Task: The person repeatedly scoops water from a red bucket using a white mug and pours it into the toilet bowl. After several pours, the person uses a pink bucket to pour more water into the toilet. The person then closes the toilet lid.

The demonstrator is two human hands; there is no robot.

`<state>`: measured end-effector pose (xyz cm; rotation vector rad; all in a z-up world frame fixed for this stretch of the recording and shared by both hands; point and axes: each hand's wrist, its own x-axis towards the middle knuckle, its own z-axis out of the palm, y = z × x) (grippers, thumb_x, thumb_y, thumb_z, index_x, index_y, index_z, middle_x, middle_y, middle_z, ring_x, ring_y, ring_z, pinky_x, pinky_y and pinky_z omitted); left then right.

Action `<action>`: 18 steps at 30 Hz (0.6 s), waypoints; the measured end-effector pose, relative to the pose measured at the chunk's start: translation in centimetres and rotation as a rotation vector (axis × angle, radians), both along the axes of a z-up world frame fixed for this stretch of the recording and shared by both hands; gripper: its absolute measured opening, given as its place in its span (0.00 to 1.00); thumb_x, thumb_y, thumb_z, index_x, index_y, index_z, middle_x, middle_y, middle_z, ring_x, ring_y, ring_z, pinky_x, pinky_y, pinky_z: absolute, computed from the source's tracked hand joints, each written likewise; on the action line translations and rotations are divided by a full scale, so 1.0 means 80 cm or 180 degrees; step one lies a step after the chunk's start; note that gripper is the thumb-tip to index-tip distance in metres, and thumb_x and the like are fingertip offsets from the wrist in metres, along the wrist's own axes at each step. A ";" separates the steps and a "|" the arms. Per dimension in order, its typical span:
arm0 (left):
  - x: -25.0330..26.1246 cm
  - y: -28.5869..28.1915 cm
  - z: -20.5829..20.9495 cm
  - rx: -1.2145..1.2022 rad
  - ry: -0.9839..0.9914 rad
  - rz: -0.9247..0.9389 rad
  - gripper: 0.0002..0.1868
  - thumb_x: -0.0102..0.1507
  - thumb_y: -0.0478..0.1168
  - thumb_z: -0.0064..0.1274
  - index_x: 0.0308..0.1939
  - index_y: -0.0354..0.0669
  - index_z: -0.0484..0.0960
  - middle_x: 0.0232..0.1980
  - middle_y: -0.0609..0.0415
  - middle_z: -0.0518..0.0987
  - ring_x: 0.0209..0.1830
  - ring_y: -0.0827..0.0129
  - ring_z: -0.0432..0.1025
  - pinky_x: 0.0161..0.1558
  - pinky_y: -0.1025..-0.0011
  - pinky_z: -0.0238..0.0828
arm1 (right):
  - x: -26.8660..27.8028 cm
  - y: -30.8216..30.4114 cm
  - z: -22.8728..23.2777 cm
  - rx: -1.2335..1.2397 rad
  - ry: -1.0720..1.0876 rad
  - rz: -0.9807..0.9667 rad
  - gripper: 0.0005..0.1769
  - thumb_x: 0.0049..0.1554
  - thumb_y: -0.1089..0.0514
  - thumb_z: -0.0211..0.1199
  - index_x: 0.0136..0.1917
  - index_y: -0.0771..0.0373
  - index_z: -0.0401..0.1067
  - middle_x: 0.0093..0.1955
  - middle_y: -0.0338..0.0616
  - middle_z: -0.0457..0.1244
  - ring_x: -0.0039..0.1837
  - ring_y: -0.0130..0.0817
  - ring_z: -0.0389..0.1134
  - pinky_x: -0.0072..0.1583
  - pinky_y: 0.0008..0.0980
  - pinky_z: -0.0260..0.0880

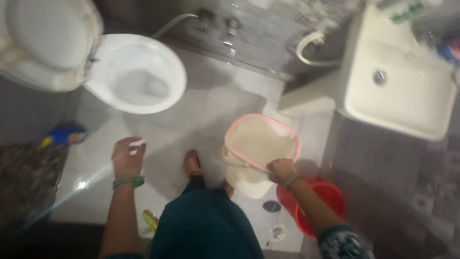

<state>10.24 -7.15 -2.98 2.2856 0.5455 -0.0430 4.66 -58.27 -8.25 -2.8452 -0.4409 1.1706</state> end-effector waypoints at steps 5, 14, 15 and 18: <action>-0.010 -0.080 -0.050 -0.0316 0.0377 -0.0116 0.12 0.63 0.35 0.60 0.51 0.43 0.83 0.60 0.47 0.76 0.52 0.63 0.77 0.49 0.65 0.78 | -0.079 -0.040 -0.154 -0.0304 -0.0205 -0.0705 0.08 0.47 0.51 0.63 0.40 0.50 0.78 0.41 0.44 0.70 0.47 0.46 0.72 0.48 0.48 0.71; -0.066 -0.069 -0.193 0.0354 0.0722 -0.0866 0.14 0.66 0.35 0.60 0.56 0.39 0.83 0.63 0.39 0.74 0.57 0.55 0.77 0.51 0.63 0.79 | -0.155 -0.118 -0.405 -0.0567 -0.0648 -0.2093 0.07 0.50 0.57 0.62 0.43 0.55 0.78 0.42 0.45 0.71 0.46 0.47 0.73 0.49 0.47 0.73; -0.074 -0.062 -0.206 0.0514 0.0872 -0.0853 0.13 0.67 0.35 0.60 0.55 0.37 0.83 0.63 0.38 0.74 0.57 0.53 0.77 0.51 0.61 0.79 | -0.157 -0.121 -0.427 -0.0611 -0.0652 -0.2224 0.07 0.52 0.58 0.61 0.44 0.55 0.78 0.43 0.45 0.71 0.47 0.47 0.74 0.50 0.46 0.74; -0.088 -0.051 -0.242 0.0730 0.1100 -0.0796 0.10 0.67 0.35 0.61 0.52 0.35 0.83 0.61 0.35 0.75 0.58 0.50 0.77 0.50 0.58 0.80 | -0.149 -0.130 -0.474 -0.0761 -0.0587 -0.2516 0.06 0.56 0.59 0.60 0.46 0.56 0.77 0.45 0.47 0.71 0.50 0.48 0.74 0.52 0.46 0.74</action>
